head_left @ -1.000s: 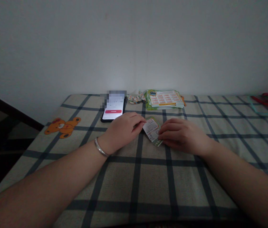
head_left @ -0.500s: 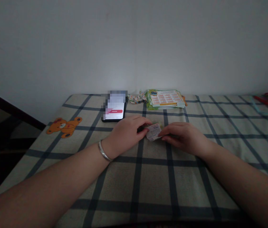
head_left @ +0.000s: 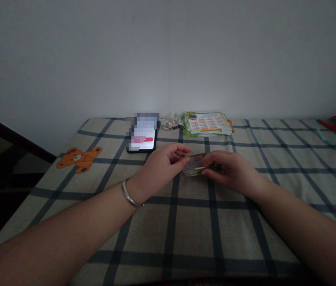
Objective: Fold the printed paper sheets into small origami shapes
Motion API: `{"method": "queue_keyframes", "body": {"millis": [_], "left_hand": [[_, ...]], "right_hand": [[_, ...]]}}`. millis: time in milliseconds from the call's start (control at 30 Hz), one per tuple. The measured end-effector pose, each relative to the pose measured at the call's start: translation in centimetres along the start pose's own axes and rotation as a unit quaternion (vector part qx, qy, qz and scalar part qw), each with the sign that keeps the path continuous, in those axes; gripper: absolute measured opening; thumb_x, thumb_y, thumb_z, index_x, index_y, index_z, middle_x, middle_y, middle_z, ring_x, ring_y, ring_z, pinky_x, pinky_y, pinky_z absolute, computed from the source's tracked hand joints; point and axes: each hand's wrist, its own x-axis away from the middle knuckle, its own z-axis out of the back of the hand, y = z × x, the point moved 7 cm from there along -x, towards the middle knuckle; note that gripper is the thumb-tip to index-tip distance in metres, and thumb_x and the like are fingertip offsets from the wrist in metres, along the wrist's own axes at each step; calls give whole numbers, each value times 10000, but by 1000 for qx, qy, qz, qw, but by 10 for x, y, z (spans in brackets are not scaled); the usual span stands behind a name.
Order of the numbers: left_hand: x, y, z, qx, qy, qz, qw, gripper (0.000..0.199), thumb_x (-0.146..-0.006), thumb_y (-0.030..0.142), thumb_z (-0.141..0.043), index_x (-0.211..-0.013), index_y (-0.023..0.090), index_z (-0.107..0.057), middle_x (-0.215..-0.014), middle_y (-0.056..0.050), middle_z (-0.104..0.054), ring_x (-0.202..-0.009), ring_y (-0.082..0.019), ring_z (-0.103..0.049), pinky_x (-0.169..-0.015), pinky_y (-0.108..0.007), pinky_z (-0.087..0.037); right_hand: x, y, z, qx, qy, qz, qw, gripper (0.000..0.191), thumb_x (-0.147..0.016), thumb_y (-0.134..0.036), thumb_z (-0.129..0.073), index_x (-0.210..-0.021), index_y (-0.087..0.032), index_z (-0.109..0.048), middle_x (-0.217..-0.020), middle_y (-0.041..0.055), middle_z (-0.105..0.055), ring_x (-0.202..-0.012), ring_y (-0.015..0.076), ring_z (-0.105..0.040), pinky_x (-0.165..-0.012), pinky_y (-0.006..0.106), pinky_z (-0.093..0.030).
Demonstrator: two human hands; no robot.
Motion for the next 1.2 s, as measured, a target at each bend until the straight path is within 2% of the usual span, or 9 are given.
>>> {"method": "queue_keyframes", "body": {"millis": [133, 233, 300, 400, 567, 733, 933, 1067, 1200], "left_hand": [[2, 4, -2, 32, -8, -3, 999, 185, -848, 213, -655, -1029, 171, -650, -969, -23, -701, -852, -127, -690, -779, -257, -585], [2, 6, -4, 51, -21, -22, 998, 184, -859, 198, -638, -1042, 182, -643, -982, -9, -699, -852, -113, -686, -793, -239, -574], [2, 5, -5, 56, -27, -26, 998, 178, -862, 188, -630, -1040, 181, -641, -976, -6, -697, -857, -110, -684, -805, -236, -567], [1, 4, -7, 67, -35, -29, 997, 166, -871, 180, -610, -1035, 176, -640, -971, -6, -696, -862, -110, -680, -818, -239, -561], [1, 5, -8, 78, -39, -28, 996, 152, -884, 188, -590, -1024, 163, -641, -975, -17, -696, -868, -113, -673, -824, -244, -557], [1, 5, -9, 87, -44, -28, 995, 184, -893, 279, -612, -1033, 162, -637, -962, -27, -690, -857, -118, -666, -796, -242, -553], [3, 7, -6, 124, -16, -55, 991, 138, -848, 206, -643, -932, 184, -535, -934, 4, -642, -821, -95, -651, -738, -211, -547], [6, 20, -3, 28, -16, -120, 992, 90, -877, 169, -590, -964, 185, -578, -986, -16, -647, -898, -113, -639, -798, -244, -534], [8, 31, -1, -96, -19, -171, 980, 43, -874, 165, -622, -904, 178, -651, -909, -9, -664, -877, -123, -615, -811, -265, -485]], "right_hand": [[-2, -10, 5, 15, 48, 56, 997, 38, -867, -238, -649, -853, -202, -649, -1020, 73, -644, -945, 187, -624, -800, 328, -510], [-2, -9, 12, 66, 116, 50, 990, 44, -832, -233, -690, -828, -205, -656, -1176, 110, -594, -1096, 248, -580, -891, 401, -490], [-2, -7, 10, 53, 114, 40, 991, 39, -834, -212, -682, -826, -204, -645, -1221, 113, -587, -1126, 250, -577, -913, 403, -487], [-4, -3, 6, 4, 94, 26, 995, 47, -850, -176, -653, -835, -208, -622, -1077, 80, -651, -997, 200, -629, -860, 355, -507], [-6, 1, 8, -20, 121, -2, 992, 103, -823, -167, -682, -810, -213, -591, -904, 41, -654, -864, 181, -617, -764, 326, -494], [-3, 9, 6, -58, 137, -45, 988, 84, -837, -215, -669, -842, -224, -586, -843, 18, -616, -788, 173, -593, -655, 299, -472], [-1, 19, 6, -116, 154, -83, 978, 95, -826, -257, -686, -840, -236, -594, -826, 4, -609, -774, 165, -576, -620, 281, -460], [0, 23, 10, -178, 173, -89, 965, 100, -821, -263, -693, -816, -237, -597, -806, -7, -600, -749, 151, -560, -627, 279, -453], [0, 24, 14, -209, 201, -89, 953, 119, -801, -234, -712, -765, -232, -599, -799, -9, -609, -769, 149, -569, -663, 287, -450]]}}
